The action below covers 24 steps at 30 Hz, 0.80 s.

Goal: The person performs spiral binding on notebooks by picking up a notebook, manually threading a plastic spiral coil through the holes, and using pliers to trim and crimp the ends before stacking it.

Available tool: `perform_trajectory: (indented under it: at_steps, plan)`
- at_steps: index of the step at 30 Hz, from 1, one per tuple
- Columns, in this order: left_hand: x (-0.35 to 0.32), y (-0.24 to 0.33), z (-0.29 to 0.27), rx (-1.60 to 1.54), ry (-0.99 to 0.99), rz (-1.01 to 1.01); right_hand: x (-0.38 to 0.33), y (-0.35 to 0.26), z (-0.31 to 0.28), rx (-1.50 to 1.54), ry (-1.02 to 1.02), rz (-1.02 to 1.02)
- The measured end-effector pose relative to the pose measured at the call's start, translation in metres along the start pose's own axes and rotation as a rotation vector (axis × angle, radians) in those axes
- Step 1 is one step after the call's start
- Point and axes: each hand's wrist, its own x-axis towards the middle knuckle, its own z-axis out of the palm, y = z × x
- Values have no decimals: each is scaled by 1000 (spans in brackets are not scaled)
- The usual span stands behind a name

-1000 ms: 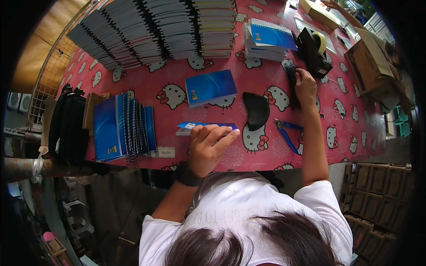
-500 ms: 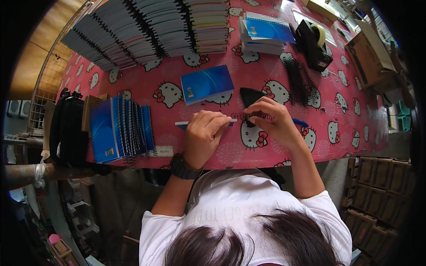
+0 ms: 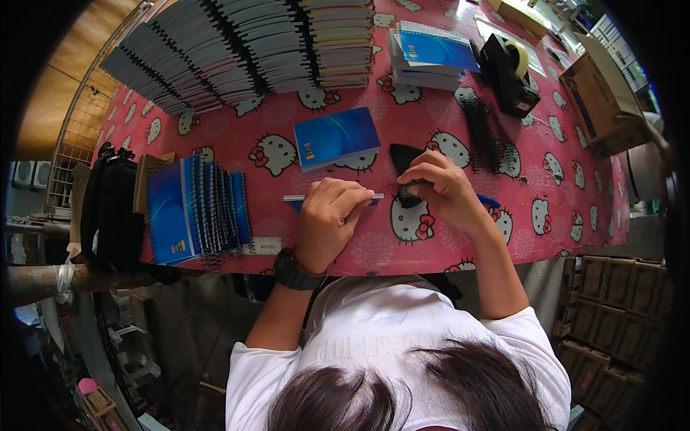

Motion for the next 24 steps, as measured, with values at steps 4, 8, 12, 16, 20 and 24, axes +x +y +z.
perform_trajectory:
  at_steps: [4,8,12,16,20,24]
  plan:
    - [-1,-1,0,-5,-4,3,1,2,-2,-26,-88,-90]
    - [0,0,-2,-8,-18,-25,-1,3,-7,229,-241,90]
    - [4,2,-3,-5,-45,-55,2,-9,-7,254,-249,127]
    - [7,5,-3,-7,-76,-75,4,-3,1,193,-170,-28]
    - [5,2,-3,-14,-73,-85,8,-4,5,114,-182,-57]
    - [9,6,-3,2,-90,-111,4,-10,4,231,-218,78]
